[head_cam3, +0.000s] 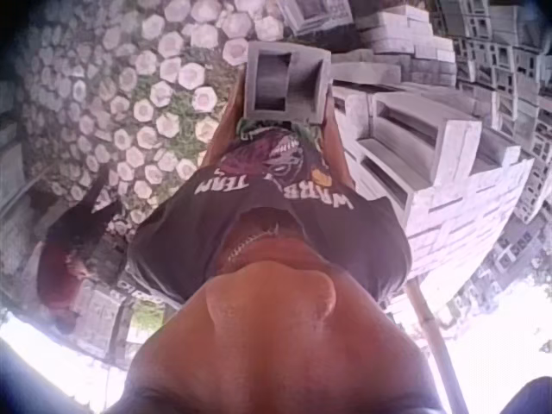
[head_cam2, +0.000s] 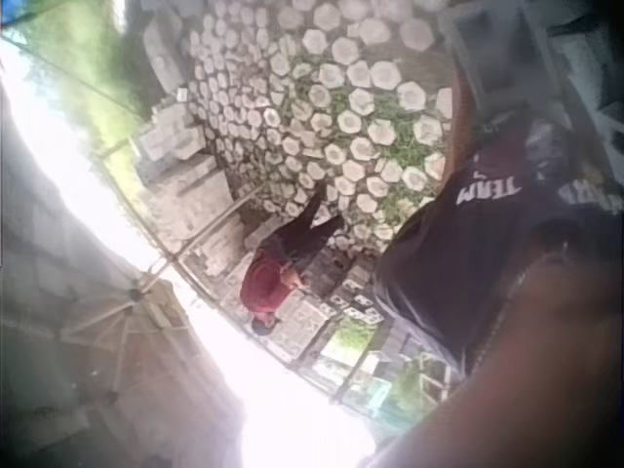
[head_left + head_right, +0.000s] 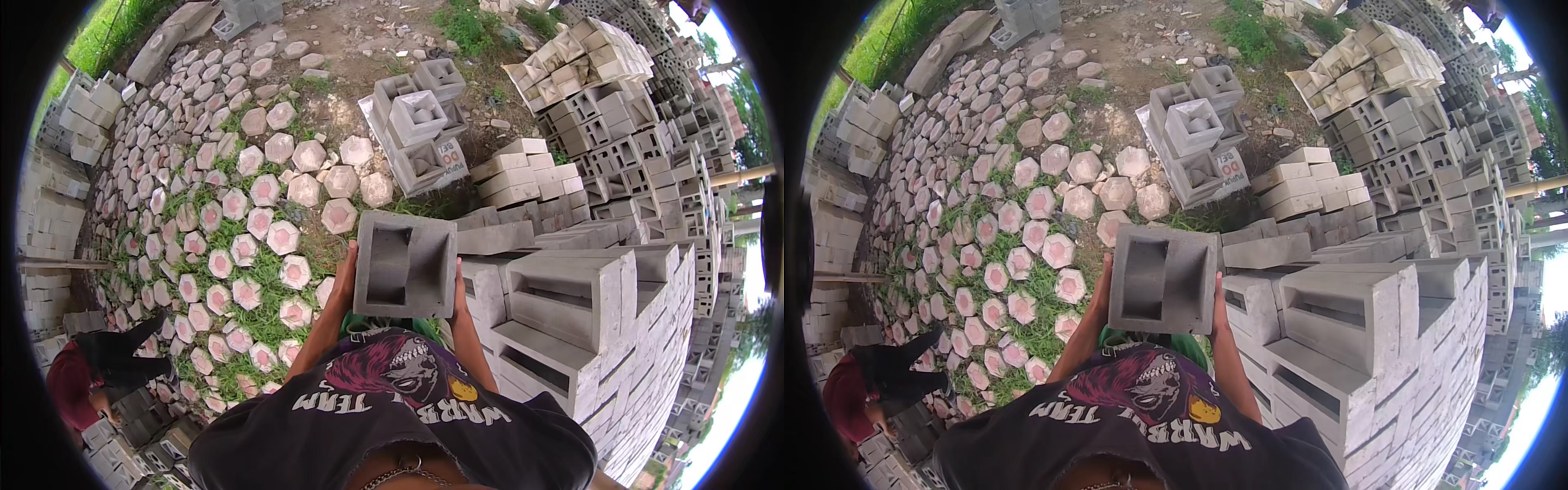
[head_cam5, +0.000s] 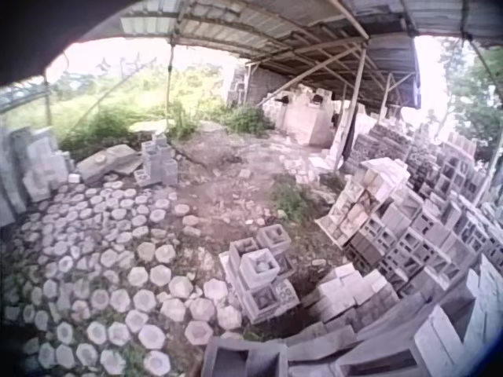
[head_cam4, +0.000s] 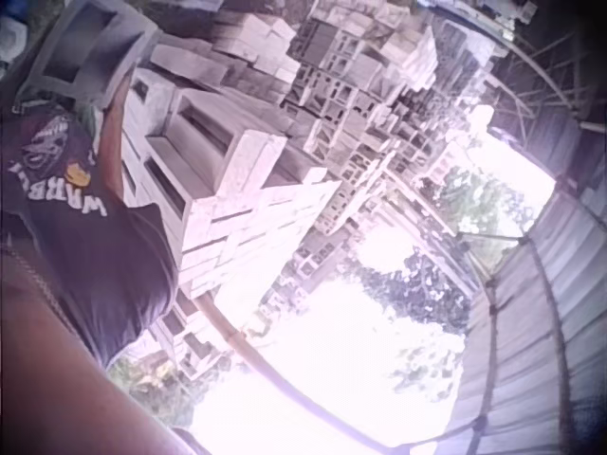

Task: The person picks up concrete blocks of various shapes, including hollow rectangular and circular-holed designs, and stacks them on top of other stacks.

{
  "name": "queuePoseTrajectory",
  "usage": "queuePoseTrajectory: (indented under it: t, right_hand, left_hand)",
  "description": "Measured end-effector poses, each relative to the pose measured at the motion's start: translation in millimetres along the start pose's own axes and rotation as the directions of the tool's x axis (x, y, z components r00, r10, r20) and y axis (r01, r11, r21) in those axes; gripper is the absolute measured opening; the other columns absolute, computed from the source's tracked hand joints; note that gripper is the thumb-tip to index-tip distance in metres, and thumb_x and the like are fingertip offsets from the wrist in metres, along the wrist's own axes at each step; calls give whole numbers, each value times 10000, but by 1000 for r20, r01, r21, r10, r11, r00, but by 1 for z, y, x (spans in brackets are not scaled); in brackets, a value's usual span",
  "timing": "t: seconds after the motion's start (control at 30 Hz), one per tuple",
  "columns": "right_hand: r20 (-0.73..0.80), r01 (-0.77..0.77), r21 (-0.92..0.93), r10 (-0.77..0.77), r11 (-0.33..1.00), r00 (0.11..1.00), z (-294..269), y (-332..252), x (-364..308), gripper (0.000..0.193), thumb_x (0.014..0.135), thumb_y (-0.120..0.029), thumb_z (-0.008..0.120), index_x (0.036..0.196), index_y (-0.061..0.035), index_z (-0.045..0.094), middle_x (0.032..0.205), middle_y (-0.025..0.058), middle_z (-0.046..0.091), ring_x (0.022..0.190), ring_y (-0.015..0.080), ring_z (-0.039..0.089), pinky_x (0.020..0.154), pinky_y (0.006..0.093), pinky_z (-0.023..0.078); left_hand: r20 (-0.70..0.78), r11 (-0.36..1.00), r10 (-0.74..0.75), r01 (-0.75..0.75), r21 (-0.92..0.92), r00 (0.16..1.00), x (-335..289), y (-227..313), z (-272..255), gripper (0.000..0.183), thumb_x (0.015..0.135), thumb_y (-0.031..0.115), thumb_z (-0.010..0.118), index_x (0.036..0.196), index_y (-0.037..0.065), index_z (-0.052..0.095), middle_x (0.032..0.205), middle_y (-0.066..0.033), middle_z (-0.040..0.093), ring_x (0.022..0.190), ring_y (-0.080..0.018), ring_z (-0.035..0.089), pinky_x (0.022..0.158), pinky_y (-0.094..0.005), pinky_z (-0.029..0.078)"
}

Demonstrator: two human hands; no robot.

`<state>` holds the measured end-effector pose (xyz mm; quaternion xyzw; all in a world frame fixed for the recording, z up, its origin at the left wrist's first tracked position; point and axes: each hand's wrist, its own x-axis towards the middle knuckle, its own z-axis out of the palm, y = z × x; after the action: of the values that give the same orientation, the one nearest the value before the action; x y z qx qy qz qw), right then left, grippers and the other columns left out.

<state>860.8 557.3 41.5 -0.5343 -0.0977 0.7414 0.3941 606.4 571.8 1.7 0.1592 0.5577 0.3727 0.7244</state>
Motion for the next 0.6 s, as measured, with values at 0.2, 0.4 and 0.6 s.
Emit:
queuePoseTrajectory:
  t: [0.2,0.4,0.6]
  right_hand:
    - [49,81,-60,-78,995,996,44,-57,64,928,858,-750,367,1472,-58,293,1447,157,393,1297,297,432,1065,404,368]
    - [164,34,-125,-13,992,986,83,-106,137,877,887,-733,307,1458,-68,314,1409,141,430,1252,282,465,1045,402,390]
    - [316,-59,-79,81,995,945,126,-159,236,887,883,-746,267,1438,-59,352,1379,135,469,1231,271,490,1046,377,388]
  left_hand:
    - [-68,990,139,-141,-26,988,54,65,-2,842,903,715,318,1138,-31,629,993,-125,651,862,-183,575,769,-315,464]
    - [-122,968,232,-242,-71,965,91,115,-9,841,912,710,286,1155,-17,632,990,-134,661,873,-180,591,774,-312,470]
    - [-323,952,284,-305,-15,903,159,180,-14,857,912,713,266,1145,-23,637,989,-137,671,877,-199,605,766,-331,478]
